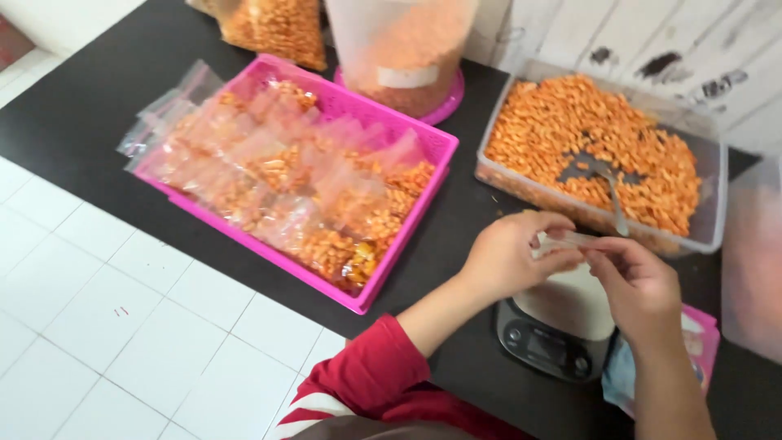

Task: Portioning and weighing small snacks into plastic bags using a spoon and a digital scale.

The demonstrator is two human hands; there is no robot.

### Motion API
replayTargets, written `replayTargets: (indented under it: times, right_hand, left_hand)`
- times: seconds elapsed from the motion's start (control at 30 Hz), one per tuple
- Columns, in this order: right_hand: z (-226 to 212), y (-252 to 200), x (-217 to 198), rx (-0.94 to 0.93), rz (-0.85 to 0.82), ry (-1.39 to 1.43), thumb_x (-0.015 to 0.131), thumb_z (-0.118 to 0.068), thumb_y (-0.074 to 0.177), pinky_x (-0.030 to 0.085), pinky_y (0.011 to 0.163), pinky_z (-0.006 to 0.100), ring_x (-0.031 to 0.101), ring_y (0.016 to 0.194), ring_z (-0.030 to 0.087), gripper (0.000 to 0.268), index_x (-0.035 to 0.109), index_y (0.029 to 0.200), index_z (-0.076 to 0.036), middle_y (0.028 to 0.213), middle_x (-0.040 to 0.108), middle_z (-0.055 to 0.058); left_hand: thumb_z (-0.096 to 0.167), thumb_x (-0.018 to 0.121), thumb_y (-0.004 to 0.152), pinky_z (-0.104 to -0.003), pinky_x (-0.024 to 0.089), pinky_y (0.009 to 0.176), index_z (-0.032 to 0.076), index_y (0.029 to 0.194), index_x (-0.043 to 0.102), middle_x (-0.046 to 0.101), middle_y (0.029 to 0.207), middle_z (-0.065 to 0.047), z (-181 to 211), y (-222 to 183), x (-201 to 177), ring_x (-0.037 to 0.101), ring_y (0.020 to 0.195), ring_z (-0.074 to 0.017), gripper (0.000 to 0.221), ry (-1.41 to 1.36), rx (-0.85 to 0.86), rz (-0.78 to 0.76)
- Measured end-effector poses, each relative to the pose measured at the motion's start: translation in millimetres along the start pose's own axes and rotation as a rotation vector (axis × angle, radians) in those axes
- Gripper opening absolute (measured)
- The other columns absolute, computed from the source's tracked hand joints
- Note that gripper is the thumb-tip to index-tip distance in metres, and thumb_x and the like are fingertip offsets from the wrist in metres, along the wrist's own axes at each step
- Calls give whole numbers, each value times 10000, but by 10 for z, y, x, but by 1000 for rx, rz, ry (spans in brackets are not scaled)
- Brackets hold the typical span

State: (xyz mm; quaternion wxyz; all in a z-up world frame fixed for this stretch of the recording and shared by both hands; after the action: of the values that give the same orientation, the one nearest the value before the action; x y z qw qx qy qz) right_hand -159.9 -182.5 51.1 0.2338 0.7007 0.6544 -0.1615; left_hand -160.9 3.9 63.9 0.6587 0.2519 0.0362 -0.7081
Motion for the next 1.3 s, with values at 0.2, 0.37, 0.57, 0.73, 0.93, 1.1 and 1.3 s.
replayTargets:
  times: [0.2, 0.37, 0.57, 0.73, 0.93, 1.1, 1.3]
  right_hand:
    - [-871, 161, 511, -231, -287, 294, 614, -14, 947, 518, 929, 263, 647, 1033, 167, 232, 638, 1173, 28, 1134, 698, 129]
    - [-1717, 257, 1046, -247, -285, 95, 617, -38, 929, 506, 765, 237, 653, 880, 115, 168, 757, 1018, -14, 977, 760, 77]
    - [-2474, 662, 2168, -405, -456, 304, 685, -128, 956, 414, 632, 217, 516, 695, 59, 151, 712, 1094, -73, 799, 610, 24]
    - [-3051, 1053, 3211, -530, -495, 445, 769, -120, 875, 547, 736, 182, 645, 808, 72, 341, 629, 1184, -88, 949, 710, 42]
    - [-3168, 1575, 4301, -644, -384, 173, 698, -134, 803, 526, 731, 286, 684, 761, 120, 127, 641, 893, -203, 784, 712, -38]
    - [-3106, 1459, 4692, -652, -543, -92, 591, -198, 905, 535, 928, 360, 698, 1048, 197, 225, 746, 1033, -300, 1034, 761, -46]
    - [-3086, 1578, 5012, -775, -539, -123, 619, -224, 917, 531, 938, 338, 678, 1076, 179, 241, 750, 1098, -312, 1063, 731, -52]
  left_hand:
    - [254, 659, 917, -338, 524, 675, 216, 1001, 748, 774, 921, 11, 263, -213, -835, 737, 822, -206, 129, 58, 158, 265]
    - [350, 699, 854, -328, 449, 592, 210, 871, 708, 651, 707, 25, 287, -390, -1734, 601, 641, -152, 142, 103, 107, 360]
    - [272, 764, 836, -334, 571, 700, 204, 954, 776, 767, 844, -15, -54, -492, -2858, 733, 775, -216, 136, 288, 152, 616]
    - [405, 797, 797, -375, 600, 724, 230, 976, 775, 757, 869, -38, -494, -463, -3793, 743, 842, -260, 251, 392, -80, 716]
    - [424, 785, 792, -321, 574, 763, 385, 911, 779, 740, 840, 133, -1404, -312, -4608, 739, 849, -171, 126, 492, -407, 729]
    - [413, 749, 819, -375, 578, 798, 343, 930, 754, 737, 866, 73, -1960, -223, -4714, 721, 925, -208, 131, 663, -589, 657]
    - [376, 718, 874, -399, 562, 791, 263, 950, 687, 714, 847, 19, -2077, -174, -4711, 713, 915, -237, 140, 759, -628, 677]
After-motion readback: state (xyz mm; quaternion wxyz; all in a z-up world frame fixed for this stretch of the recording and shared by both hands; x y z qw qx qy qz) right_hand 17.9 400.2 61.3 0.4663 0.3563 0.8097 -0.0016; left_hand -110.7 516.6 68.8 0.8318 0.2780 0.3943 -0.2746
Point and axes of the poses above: each hand's wrist, its own y-axis towards the middle knuckle, its own x-axis out of the palm, z = x × y, the point moved 9 cm from there along y, towards the middle knuckle
